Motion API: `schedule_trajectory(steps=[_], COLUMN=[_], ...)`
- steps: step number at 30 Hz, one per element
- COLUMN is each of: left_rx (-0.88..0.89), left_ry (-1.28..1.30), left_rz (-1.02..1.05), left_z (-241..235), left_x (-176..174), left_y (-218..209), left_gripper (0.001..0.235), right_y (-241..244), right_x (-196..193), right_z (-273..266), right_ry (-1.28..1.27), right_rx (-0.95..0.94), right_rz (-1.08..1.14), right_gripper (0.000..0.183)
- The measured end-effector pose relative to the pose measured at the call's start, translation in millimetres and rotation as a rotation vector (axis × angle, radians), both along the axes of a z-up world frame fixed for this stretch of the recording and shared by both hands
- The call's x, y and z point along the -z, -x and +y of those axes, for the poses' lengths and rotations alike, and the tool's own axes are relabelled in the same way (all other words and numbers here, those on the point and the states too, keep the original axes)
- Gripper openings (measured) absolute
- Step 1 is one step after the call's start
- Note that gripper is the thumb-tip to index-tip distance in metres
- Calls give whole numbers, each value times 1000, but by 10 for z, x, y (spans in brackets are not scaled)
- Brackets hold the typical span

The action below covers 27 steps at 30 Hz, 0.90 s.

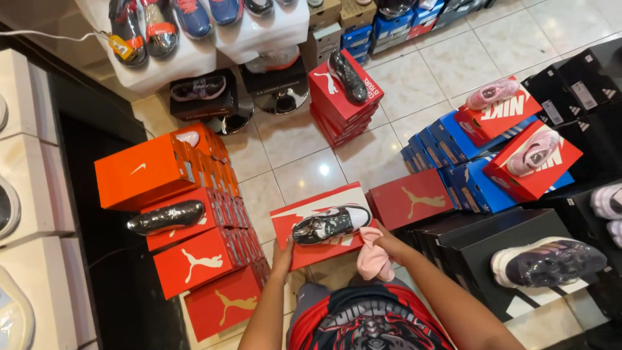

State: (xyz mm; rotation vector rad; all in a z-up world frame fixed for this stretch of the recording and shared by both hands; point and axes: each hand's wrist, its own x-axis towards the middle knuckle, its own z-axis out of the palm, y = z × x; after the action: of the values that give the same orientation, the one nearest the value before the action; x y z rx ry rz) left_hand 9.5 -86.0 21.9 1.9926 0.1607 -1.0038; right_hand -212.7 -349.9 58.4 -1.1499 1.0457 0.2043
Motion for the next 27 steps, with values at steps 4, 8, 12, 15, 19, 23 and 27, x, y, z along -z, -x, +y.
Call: schedule_trajectory(steps=[4,8,12,15,19,23,27], left_rx=[-48,-102,-113,-128,-115,-110,-2], left_ry=[90,140,154,217,244,265,217], left_rz=[19,35,42,47,32,2,-25], left_z=[-151,-128,-144,-124,-70,-79,82], left_x=[-308,-174,-158,-276,-204,-659,-368], left_y=[-38,-53,-83,-79,-142,-210,-413], left_gripper=[90,87,83,82,82,79,84], right_y=[-119,-148,-261,-329,-453,-447,-486], right_x=[-164,-90,-121,-452,-870,-827,-831], right_z=[147,199,265,361,491,548,570], right_ry=[14,42,39,50,64,42,69], right_rx=[70,75,126,175,185,206,188], right_rz=[-36,-7,38,52,100,81,105], right_gripper=[99,97,96,92,90,89,85])
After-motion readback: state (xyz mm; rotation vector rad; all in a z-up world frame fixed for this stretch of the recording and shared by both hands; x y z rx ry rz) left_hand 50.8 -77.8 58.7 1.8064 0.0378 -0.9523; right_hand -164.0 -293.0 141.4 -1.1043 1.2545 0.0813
